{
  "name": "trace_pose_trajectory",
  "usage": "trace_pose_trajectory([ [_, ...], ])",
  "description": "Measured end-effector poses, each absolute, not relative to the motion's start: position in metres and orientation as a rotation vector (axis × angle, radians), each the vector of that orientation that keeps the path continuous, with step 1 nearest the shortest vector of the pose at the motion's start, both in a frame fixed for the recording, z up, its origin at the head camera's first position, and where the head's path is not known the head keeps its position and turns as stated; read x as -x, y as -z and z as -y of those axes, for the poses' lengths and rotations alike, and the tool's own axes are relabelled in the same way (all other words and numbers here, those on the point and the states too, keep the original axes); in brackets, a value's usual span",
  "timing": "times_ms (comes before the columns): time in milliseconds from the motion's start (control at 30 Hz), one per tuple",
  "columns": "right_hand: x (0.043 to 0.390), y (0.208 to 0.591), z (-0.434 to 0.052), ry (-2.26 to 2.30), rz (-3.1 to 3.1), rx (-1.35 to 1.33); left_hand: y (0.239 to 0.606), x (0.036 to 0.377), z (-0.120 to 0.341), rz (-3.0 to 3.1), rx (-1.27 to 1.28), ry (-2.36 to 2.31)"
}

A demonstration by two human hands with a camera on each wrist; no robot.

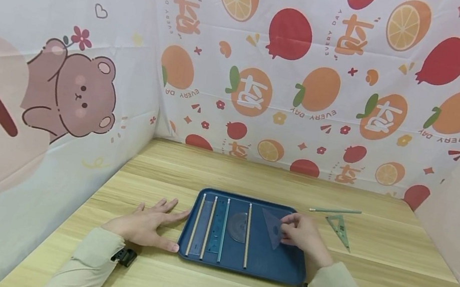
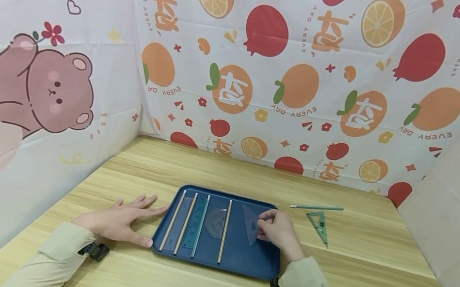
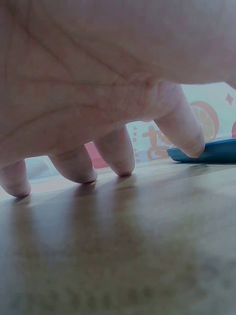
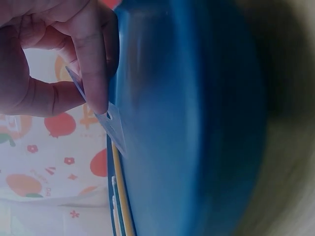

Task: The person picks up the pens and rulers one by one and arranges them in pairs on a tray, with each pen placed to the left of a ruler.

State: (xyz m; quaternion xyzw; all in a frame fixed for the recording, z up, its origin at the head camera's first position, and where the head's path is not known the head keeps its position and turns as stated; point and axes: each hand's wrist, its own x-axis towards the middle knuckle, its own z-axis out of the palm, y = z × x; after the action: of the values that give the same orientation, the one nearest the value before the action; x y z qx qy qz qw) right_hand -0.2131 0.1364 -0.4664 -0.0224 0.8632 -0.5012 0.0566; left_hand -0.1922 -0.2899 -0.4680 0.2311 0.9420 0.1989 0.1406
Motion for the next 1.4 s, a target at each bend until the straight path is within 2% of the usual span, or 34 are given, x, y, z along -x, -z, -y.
trace_pose_trajectory([
  [467,0.212,0.471,-0.122,1.388,-2.648,0.059,0.469,0.193,0.290,-2.729,-0.674,-0.578],
  [1400,0.205,0.465,-0.109,0.850,-2.923,0.241,0.469,0.192,0.291,-2.722,-0.676,-0.586],
])
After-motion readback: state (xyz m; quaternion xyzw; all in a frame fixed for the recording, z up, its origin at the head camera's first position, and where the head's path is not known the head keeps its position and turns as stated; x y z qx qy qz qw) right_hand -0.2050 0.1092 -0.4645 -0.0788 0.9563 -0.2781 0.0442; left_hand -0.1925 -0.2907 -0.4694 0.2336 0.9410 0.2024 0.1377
